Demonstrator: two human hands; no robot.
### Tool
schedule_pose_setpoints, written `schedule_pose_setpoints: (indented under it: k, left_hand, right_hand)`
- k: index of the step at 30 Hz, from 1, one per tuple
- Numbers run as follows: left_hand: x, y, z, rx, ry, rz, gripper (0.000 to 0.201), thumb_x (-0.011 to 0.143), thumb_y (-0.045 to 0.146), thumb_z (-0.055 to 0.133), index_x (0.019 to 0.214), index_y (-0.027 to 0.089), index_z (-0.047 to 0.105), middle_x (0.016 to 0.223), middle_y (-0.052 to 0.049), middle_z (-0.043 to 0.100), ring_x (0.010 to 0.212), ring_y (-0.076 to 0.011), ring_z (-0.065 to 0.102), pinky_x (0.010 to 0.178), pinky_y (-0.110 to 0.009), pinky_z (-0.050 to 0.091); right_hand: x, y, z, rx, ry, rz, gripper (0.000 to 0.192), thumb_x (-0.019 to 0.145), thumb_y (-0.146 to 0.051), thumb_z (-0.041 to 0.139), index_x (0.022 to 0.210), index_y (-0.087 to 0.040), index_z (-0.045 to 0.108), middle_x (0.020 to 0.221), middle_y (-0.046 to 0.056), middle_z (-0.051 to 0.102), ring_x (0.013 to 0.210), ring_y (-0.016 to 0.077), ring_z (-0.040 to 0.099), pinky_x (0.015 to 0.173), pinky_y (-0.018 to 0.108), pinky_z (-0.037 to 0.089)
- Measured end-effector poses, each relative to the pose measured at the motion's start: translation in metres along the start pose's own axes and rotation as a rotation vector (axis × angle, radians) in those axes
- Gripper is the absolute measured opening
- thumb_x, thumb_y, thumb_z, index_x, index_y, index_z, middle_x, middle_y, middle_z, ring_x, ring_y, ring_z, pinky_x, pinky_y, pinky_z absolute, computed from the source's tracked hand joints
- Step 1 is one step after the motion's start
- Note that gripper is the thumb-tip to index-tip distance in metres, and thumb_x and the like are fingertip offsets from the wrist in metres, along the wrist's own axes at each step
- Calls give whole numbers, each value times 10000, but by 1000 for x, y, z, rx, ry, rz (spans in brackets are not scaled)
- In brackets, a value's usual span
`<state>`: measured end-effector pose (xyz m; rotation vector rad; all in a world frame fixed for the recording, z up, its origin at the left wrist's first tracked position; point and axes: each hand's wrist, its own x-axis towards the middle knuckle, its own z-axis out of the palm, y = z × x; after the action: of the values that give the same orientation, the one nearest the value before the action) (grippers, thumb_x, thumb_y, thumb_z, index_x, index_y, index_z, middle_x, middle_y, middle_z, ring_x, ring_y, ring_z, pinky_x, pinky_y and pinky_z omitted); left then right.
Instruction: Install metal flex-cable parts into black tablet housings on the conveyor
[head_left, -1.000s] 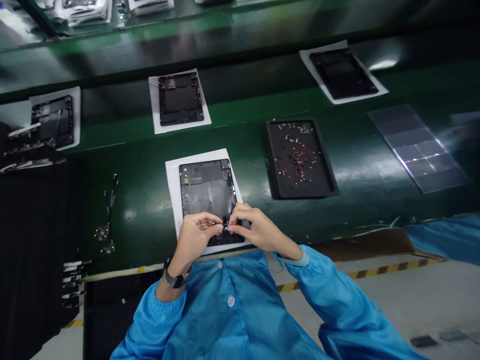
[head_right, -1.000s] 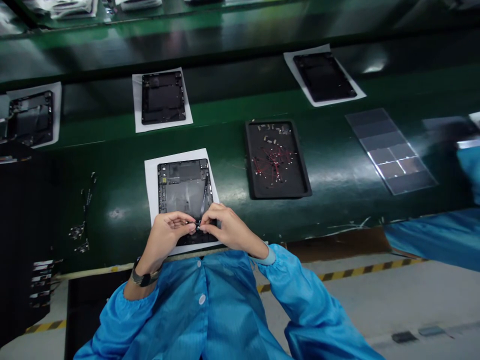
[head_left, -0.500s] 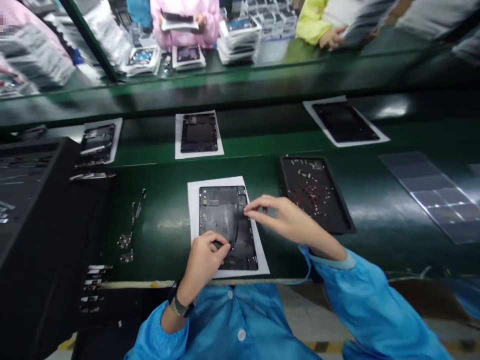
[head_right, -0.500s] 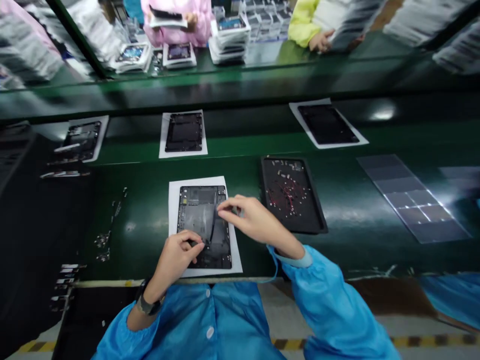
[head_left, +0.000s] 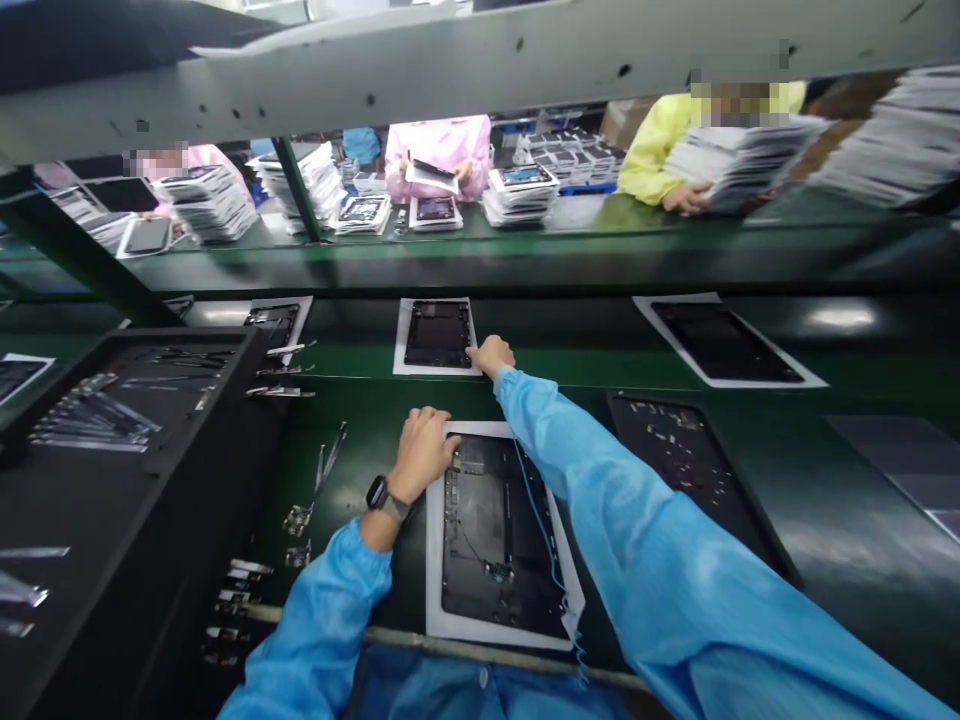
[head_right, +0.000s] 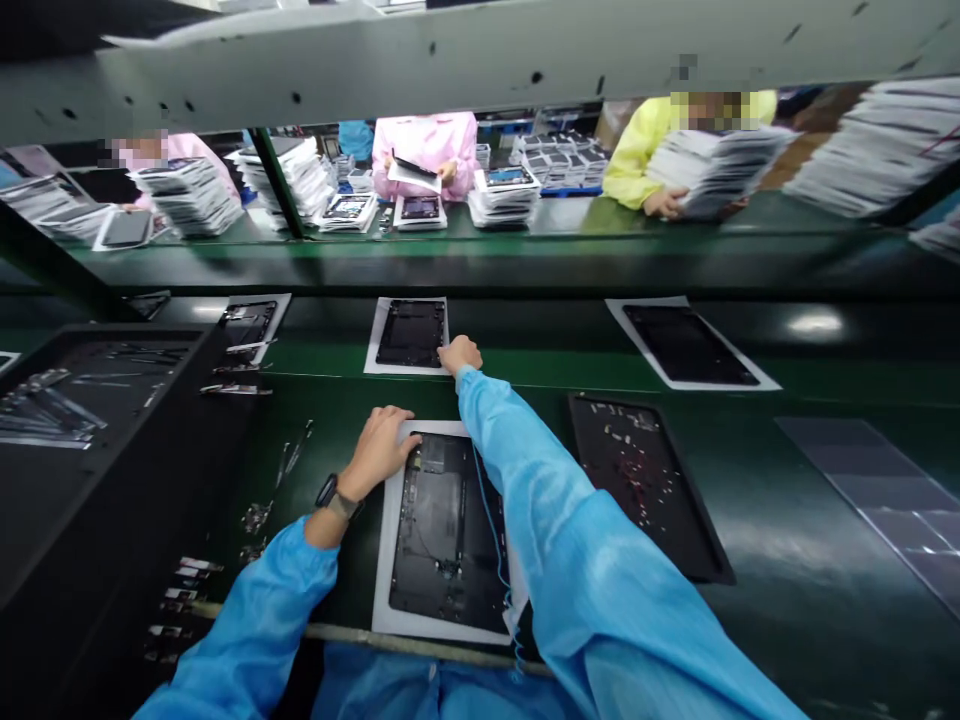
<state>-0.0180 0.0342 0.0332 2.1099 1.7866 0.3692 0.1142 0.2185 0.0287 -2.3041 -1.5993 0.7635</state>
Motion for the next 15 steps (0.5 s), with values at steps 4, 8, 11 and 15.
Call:
schedule_pose_setpoints:
  k: [4, 8, 11, 15]
  left_hand:
    - [40, -1, 3, -18, -110, 33, 211, 831, 258, 682, 1018, 161, 685, 1038, -114, 670, 1057, -276, 552, 921, -379, 434]
    - [50, 0, 7, -44, -178, 103, 116, 774, 248, 727, 840, 156, 700, 972, -120, 680, 1020, -285, 566, 849, -359, 446]
    - [53, -5, 8, -81, -212, 143, 92, 772, 174, 695, 862, 158, 704, 902, -92, 693, 949, -246, 594, 788, -315, 451]
    - [65, -18, 7, -144, -244, 166, 64, 757, 117, 677, 801, 151, 709, 782, -49, 698, 801, -190, 621, 701, -271, 460]
  right_hand:
    - [6, -13, 10, -11, -27, 70, 339, 947, -344, 621, 1220, -144, 599, 1233, 106, 612, 1055, 224, 629, 892, 429, 549]
    - [8, -23, 18, 12, -10, 107, 354, 947, -343, 619, 1235, -139, 591, 1244, 117, 603, 1060, 229, 625, 892, 426, 548]
    - [5, -30, 21, 42, -3, 114, 358, 946, -344, 622, 1235, -134, 591, 1244, 121, 602, 1062, 230, 625, 894, 426, 547]
    - [3, -35, 14, 71, 0, 77, 361, 945, -345, 623, 1235, -133, 590, 1235, 119, 606, 1052, 228, 628, 887, 424, 550]
